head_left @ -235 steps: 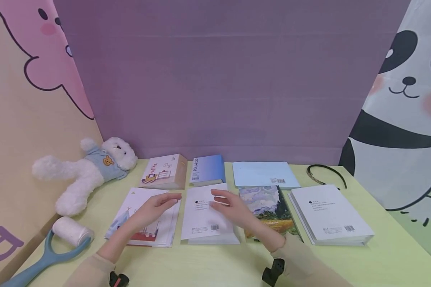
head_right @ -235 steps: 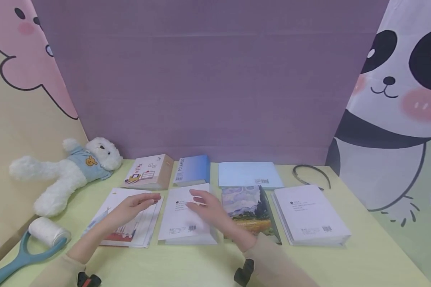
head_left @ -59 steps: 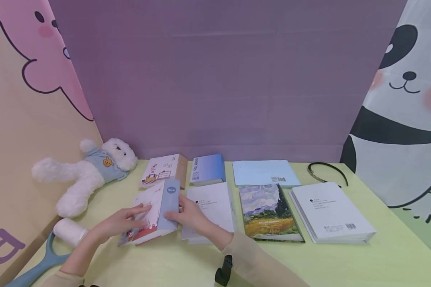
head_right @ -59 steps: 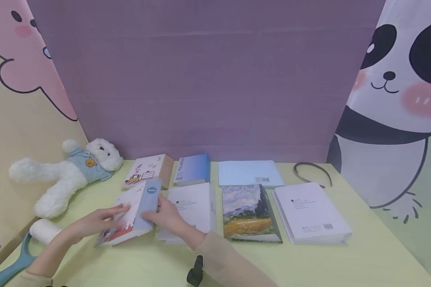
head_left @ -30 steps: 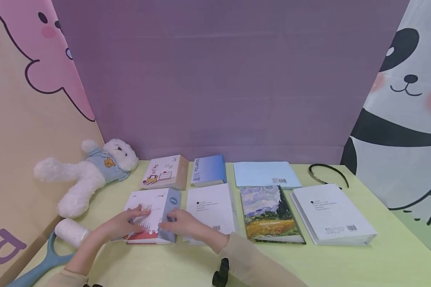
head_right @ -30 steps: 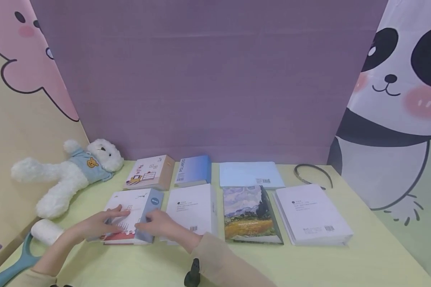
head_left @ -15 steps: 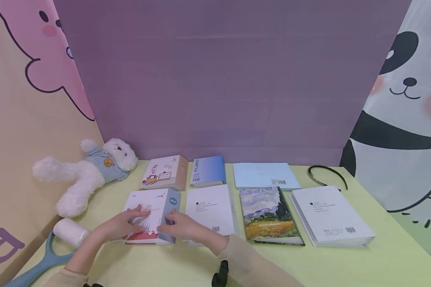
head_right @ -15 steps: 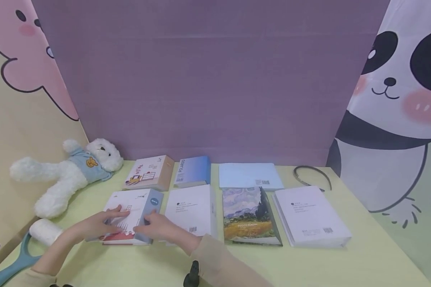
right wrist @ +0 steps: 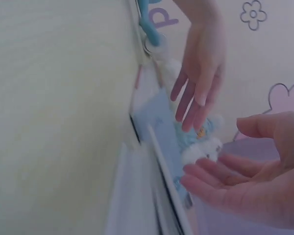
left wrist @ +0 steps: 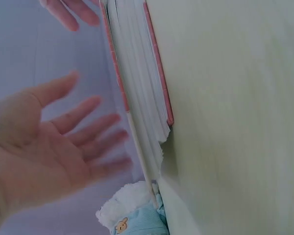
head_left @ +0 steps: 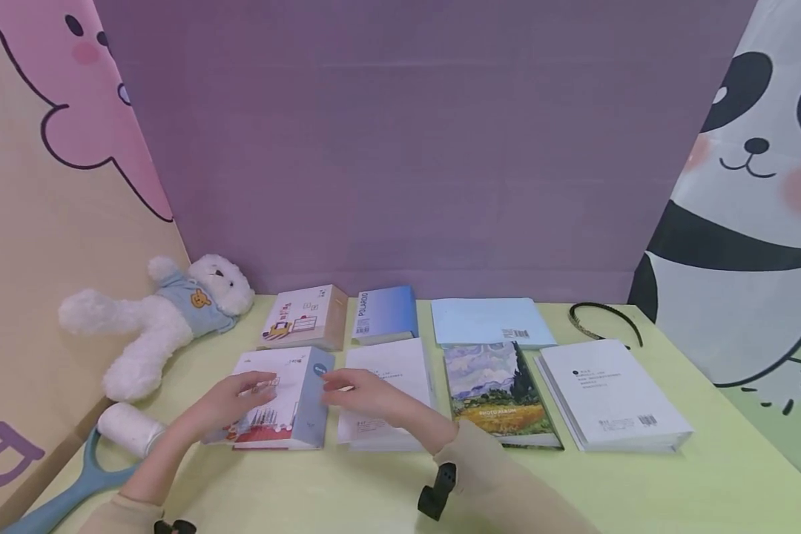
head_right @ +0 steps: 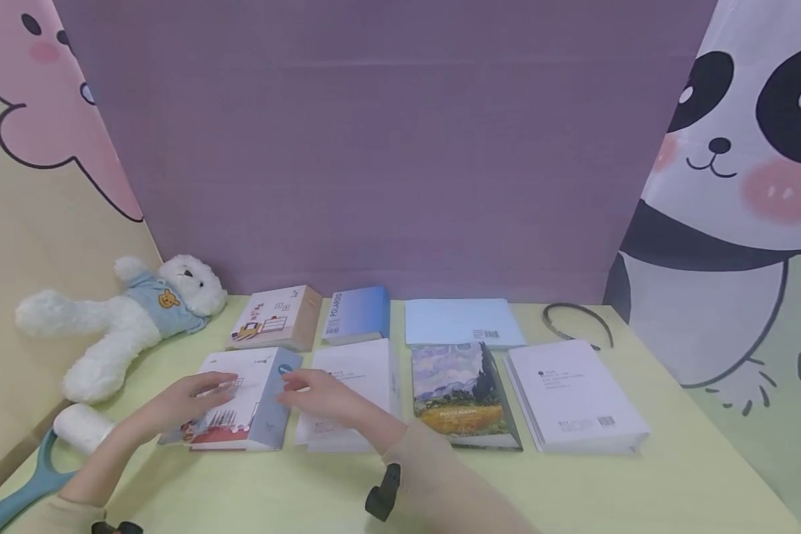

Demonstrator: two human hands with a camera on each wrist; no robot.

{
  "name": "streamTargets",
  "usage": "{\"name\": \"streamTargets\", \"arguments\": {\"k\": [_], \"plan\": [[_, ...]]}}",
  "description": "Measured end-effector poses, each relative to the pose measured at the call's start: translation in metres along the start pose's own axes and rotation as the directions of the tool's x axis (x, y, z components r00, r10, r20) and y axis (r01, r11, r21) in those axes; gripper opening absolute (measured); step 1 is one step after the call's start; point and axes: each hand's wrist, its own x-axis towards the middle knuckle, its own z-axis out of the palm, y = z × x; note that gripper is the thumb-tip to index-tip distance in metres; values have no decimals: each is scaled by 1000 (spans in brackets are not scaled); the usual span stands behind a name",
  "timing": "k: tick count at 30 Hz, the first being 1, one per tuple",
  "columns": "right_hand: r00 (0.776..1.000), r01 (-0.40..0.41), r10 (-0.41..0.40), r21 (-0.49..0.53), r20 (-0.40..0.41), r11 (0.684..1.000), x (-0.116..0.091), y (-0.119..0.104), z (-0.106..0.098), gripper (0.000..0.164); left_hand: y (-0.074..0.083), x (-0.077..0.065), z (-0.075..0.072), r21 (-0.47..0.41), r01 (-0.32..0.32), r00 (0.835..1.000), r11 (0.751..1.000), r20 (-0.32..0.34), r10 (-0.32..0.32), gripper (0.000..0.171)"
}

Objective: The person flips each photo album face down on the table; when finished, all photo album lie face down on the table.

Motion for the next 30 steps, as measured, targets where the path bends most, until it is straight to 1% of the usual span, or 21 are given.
{"name": "streamTargets", "arguments": {"k": [3, 5, 7, 9, 12, 14, 16, 17, 18, 20, 22, 23, 24, 25, 26, 27, 28, 30], "plan": [[999, 40, -40, -5, -34, 999, -10, 2, -22, 39, 2, 3, -2, -41, -70, 996, 997, -57, 68, 49], [993, 85, -87, -27, -80, 996, -18, 5, -37, 36, 3, 4, -4, -62, -121, 988, 991, -106, 114, 49], [980, 136, -144, -67, -136, 988, -27, 8, -54, 34, 5, 5, -6, -58, -165, 974, 985, -166, 154, 46], [960, 177, -198, -115, -200, 977, -36, 13, -72, 34, 7, 5, -9, -29, -194, 957, 981, -225, 182, 43], [925, 208, -248, -162, -288, 965, -52, 23, -100, 34, 9, 5, -15, 32, -222, 927, 974, -303, 222, 40], [892, 223, -286, -208, -349, 952, -62, 32, -118, 33, 10, 5, -19, 85, -236, 905, 968, -344, 251, 41], [850, 246, -346, -281, -397, 927, -73, 43, -136, 32, 11, 4, -23, 150, -251, 876, 956, -385, 290, 41], [826, 249, -379, -332, -417, 910, -79, 49, -145, 31, 11, 4, -25, 187, -261, 858, 947, -405, 316, 41], [802, 248, -411, -386, -433, 889, -84, 54, -153, 31, 11, 4, -26, 225, -271, 836, 936, -427, 345, 41], [759, 227, -475, -503, -445, 834, -95, 63, -169, 33, 11, 4, -29, 310, -297, 778, 903, -470, 417, 41], [733, 186, -517, -600, -442, 778, -107, 70, -184, 36, 9, 5, -33, 387, -305, 721, 870, -503, 476, 44], [725, 165, -530, -636, -440, 754, -112, 72, -192, 38, 8, 6, -35, 414, -305, 702, 858, -511, 496, 46], [713, 149, -550, -673, -435, 725, -118, 75, -199, 41, 8, 7, -37, 441, -297, 689, 847, -515, 510, 48], [703, 128, -566, -706, -431, 696, -123, 78, -206, 44, 6, 8, -39, 463, -287, 683, 838, -514, 518, 50], [695, 109, -579, -733, -426, 671, -129, 81, -213, 47, 5, 9, -42, 476, -273, 689, 836, -509, 515, 53], [686, 89, -590, -756, -425, 649, -134, 84, -219, 51, 5, 10, -45, 483, -259, 702, 837, -501, 506, 55], [681, 68, -597, -776, -423, 627, -139, 87, -226, 55, 4, 10, -47, 488, -240, 721, 839, -489, 491, 59], [681, 20, -597, -805, -424, 594, -149, 94, -238, 63, 2, 12, -52, 504, -202, 760, 839, -460, 459, 67]]}}
